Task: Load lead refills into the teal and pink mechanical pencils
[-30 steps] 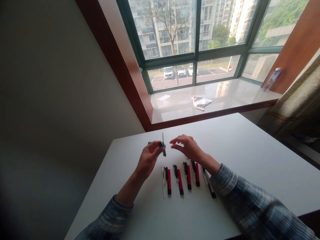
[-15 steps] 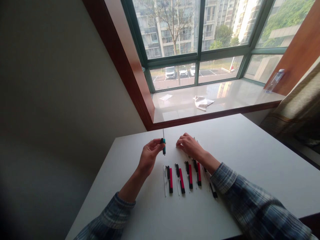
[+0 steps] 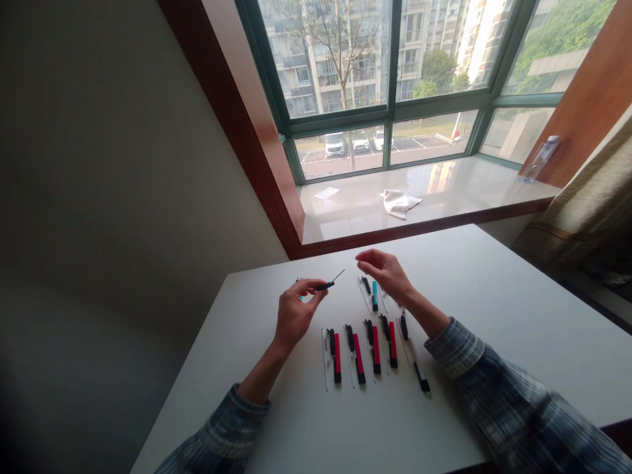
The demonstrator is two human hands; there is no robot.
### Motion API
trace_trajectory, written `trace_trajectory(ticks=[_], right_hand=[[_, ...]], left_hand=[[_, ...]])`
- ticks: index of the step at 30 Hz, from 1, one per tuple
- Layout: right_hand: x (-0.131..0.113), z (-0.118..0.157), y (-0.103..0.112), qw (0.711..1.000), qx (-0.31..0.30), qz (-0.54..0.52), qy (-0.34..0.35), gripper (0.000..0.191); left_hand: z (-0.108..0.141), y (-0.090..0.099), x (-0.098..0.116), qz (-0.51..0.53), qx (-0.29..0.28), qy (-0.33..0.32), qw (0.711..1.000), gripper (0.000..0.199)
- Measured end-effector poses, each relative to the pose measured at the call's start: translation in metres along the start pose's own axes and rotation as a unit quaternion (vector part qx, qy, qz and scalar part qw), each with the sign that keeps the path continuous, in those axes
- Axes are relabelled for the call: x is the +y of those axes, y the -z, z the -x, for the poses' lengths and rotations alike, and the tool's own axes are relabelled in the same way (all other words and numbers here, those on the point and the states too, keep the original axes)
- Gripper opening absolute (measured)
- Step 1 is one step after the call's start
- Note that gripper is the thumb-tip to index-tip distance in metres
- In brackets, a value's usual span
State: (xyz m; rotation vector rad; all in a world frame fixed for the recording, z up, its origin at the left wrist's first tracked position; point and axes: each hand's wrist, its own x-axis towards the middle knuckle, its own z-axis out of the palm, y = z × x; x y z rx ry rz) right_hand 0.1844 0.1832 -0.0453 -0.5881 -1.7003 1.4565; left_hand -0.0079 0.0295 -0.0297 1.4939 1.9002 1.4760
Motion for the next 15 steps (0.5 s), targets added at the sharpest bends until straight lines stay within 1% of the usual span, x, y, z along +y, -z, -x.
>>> trace_trajectory(ticks=[3, 5, 10, 15], right_hand=[[-0.004, 0.002, -0.003, 0.998, 0.014, -0.056, 0.000, 0.034], [-0.008, 0.004, -0.005, 0.998, 0.008, -0.062, 0.002, 0.032], [-0.016, 0.006, -0.006, 1.000, -0.019, -0.019, 0.002, 0.036], [-0.014, 0.004, -0.003, 0.999, -0.033, 0.019, 0.004, 0.038]], left_hand=[[0.001, 0.000, 0.001, -0.023, -0.003, -0.010, 1.000, 0.014], [0.001, 0.000, 0.002, -0.033, -0.006, -0.012, 0.999, 0.014], [0.001, -0.001, 0.003, -0.040, -0.010, -0.018, 0.999, 0.015], [0.002, -0.001, 0.003, -0.020, -0.005, -0.015, 1.000, 0.014]])
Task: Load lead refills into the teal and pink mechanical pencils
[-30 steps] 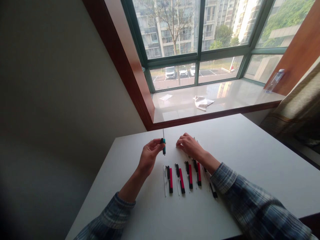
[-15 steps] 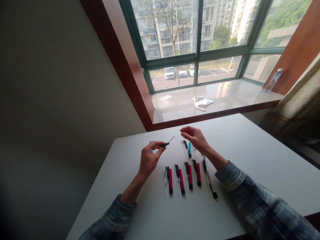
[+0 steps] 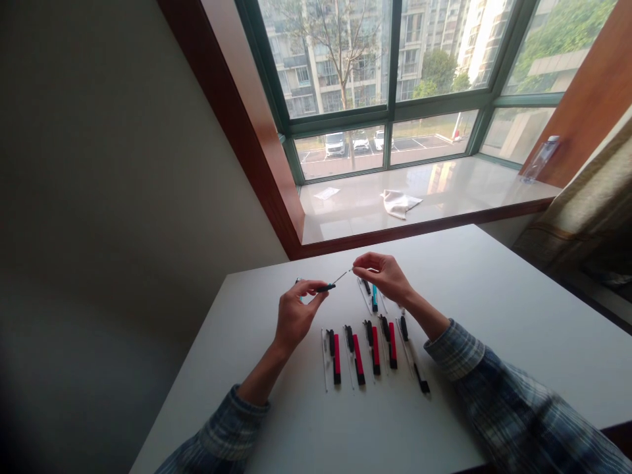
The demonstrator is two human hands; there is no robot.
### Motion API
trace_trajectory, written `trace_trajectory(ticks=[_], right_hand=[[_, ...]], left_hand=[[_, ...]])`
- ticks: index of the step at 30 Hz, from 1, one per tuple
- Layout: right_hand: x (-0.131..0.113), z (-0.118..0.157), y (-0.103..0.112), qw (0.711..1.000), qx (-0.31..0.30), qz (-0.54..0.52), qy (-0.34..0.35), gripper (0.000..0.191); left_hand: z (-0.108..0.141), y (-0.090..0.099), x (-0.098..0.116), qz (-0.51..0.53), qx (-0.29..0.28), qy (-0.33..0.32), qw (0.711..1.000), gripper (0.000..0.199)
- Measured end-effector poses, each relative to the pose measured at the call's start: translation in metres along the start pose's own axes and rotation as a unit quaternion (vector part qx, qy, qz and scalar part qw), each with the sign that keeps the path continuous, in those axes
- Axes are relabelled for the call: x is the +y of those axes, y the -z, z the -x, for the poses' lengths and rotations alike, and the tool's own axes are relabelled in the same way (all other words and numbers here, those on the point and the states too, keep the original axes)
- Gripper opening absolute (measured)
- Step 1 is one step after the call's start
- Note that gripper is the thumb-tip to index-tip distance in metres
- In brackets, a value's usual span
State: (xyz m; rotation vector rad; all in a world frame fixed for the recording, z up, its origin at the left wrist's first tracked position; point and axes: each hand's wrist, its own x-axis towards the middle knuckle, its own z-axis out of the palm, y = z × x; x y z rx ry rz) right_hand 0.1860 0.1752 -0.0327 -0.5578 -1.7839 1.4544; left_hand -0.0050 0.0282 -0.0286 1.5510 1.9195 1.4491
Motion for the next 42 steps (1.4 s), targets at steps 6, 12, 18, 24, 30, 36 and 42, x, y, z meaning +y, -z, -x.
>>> trace_trajectory(ticks=[6, 12, 18, 24, 30, 36, 42], right_hand=[[0.001, 0.000, 0.000, 1.000, -0.009, 0.002, 0.001, 0.037], [0.000, 0.000, -0.001, 1.000, -0.022, 0.004, -0.004, 0.037], [0.002, 0.002, -0.007, 0.997, -0.077, 0.002, -0.017, 0.034], [0.002, 0.006, -0.019, 0.990, -0.141, 0.016, -0.008, 0.039], [-0.006, 0.007, -0.022, 0.992, -0.115, -0.047, -0.008, 0.028], [0.000, 0.004, -0.005, 0.984, -0.010, -0.170, -0.053, 0.031], [0.009, 0.001, 0.002, 0.999, -0.006, 0.040, 0.004, 0.034]], left_hand=[[0.000, 0.000, -0.001, -0.003, -0.006, -0.005, 1.000, 0.013], [0.000, 0.000, 0.001, 0.001, -0.005, -0.003, 1.000, 0.013], [0.000, -0.001, 0.007, 0.014, -0.022, -0.009, 1.000, 0.012], [0.002, -0.003, 0.012, 0.051, -0.063, -0.011, 0.997, 0.015], [0.005, -0.005, 0.009, 0.043, -0.063, -0.007, 0.997, 0.024], [0.001, 0.000, -0.002, -0.011, 0.002, 0.013, 1.000, 0.018], [-0.009, 0.013, -0.007, -0.077, 0.061, -0.017, 0.995, 0.012]])
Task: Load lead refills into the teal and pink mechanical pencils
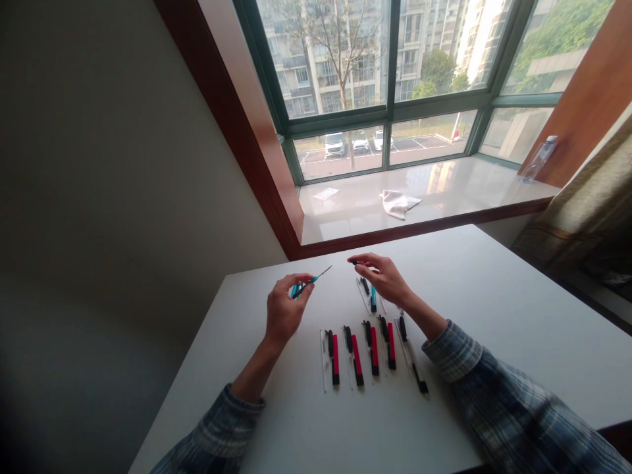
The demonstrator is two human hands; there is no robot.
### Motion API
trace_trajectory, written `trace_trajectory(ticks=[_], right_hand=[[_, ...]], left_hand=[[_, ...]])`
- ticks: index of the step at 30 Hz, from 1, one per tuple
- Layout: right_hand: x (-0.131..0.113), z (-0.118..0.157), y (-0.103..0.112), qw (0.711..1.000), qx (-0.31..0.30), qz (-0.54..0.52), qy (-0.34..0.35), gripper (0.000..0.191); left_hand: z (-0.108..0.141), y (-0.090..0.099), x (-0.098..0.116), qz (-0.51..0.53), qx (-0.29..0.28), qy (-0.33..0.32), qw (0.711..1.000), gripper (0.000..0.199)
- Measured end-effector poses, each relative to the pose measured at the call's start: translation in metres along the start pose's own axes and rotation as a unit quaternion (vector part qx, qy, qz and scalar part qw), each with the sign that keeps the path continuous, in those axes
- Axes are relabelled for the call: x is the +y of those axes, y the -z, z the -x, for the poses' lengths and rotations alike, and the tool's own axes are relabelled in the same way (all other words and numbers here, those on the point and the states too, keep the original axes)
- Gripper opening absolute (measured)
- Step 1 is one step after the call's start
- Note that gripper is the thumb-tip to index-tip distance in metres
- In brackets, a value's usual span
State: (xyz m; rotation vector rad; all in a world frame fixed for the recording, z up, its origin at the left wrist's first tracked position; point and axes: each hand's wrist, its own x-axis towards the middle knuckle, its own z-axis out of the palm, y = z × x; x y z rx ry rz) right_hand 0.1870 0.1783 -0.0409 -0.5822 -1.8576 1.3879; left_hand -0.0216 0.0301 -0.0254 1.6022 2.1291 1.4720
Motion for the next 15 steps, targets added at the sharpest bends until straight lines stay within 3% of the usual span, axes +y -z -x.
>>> trace_trajectory(ticks=[3, 6, 15], right_hand=[[-0.0002, 0.0012, -0.0023, 0.990, -0.014, 0.133, 0.054, 0.035], [-0.0010, 0.0026, -0.0044, 0.976, -0.023, 0.194, 0.092, 0.035], [-0.0054, 0.0023, -0.0065, 0.976, 0.013, 0.159, 0.147, 0.019]], left_hand=[[-0.0025, 0.0021, 0.0017, -0.043, 0.008, -0.029, 0.999, 0.012], [-0.0021, 0.0016, 0.0042, -0.089, 0.007, -0.050, 0.995, 0.012], [0.0011, -0.0004, 0.0027, -0.136, -0.002, -0.065, 0.989, 0.012]])
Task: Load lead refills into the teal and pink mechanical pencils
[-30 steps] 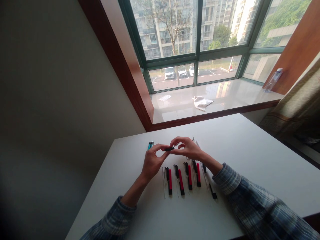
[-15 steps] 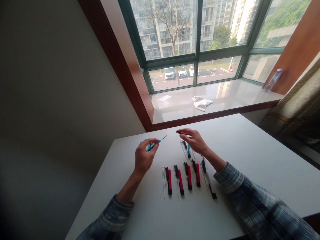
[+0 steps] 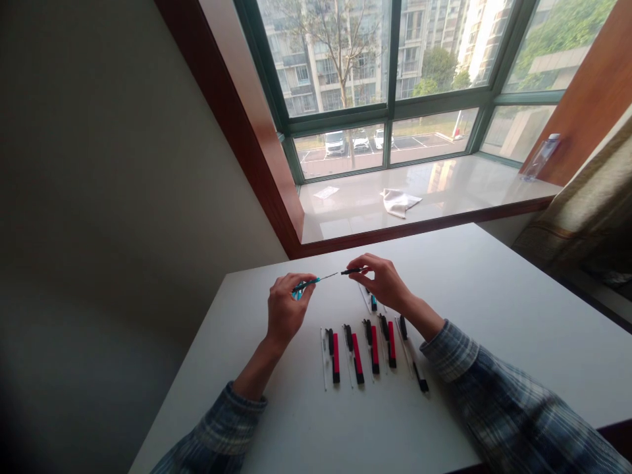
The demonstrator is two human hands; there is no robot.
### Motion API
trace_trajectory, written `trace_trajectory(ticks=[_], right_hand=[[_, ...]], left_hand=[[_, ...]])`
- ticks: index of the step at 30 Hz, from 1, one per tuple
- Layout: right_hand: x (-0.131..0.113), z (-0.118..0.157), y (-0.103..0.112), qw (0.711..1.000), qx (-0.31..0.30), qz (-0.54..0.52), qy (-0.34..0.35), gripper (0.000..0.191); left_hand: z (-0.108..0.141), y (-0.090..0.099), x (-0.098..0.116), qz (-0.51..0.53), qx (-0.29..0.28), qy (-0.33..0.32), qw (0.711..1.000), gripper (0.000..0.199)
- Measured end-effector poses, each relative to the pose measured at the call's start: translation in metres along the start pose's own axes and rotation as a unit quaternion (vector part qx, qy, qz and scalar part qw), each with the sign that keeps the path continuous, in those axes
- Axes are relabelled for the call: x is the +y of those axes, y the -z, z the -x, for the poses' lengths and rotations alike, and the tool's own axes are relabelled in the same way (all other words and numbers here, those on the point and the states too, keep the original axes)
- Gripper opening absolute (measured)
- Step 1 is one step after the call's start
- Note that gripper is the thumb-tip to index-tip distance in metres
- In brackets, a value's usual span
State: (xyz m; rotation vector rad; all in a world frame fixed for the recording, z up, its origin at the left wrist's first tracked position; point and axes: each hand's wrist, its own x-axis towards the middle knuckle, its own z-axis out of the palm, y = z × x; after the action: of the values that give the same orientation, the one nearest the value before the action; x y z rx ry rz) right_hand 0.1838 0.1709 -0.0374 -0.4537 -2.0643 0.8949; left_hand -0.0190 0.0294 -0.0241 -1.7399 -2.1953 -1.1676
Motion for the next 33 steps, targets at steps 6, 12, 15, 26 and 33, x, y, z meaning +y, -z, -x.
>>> trace_trajectory(ticks=[6, 12, 15, 26, 33], right_hand=[[-0.0013, 0.0000, 0.0003, 1.000, -0.011, -0.009, 0.005, 0.019], [-0.0003, 0.0008, -0.0006, 1.000, -0.021, 0.002, 0.005, 0.019], [-0.0006, 0.0008, -0.0002, 1.000, -0.020, 0.002, 0.007, 0.018], [0.0015, 0.0000, 0.0010, 1.000, -0.006, 0.002, -0.005, 0.016], [0.0034, -0.0003, 0.0011, 1.000, 0.005, 0.001, -0.014, 0.018]], left_hand=[[0.0021, -0.0028, -0.0007, 0.002, -0.015, -0.007, 1.000, 0.012], [0.0034, -0.0045, 0.0009, 0.007, -0.025, -0.013, 1.000, 0.011], [0.0035, -0.0048, 0.0002, 0.009, -0.027, -0.013, 1.000, 0.011], [0.0006, -0.0021, 0.0021, 0.015, -0.022, 0.004, 1.000, 0.011], [0.0013, -0.0036, 0.0001, 0.013, -0.030, 0.008, 0.999, 0.011]])
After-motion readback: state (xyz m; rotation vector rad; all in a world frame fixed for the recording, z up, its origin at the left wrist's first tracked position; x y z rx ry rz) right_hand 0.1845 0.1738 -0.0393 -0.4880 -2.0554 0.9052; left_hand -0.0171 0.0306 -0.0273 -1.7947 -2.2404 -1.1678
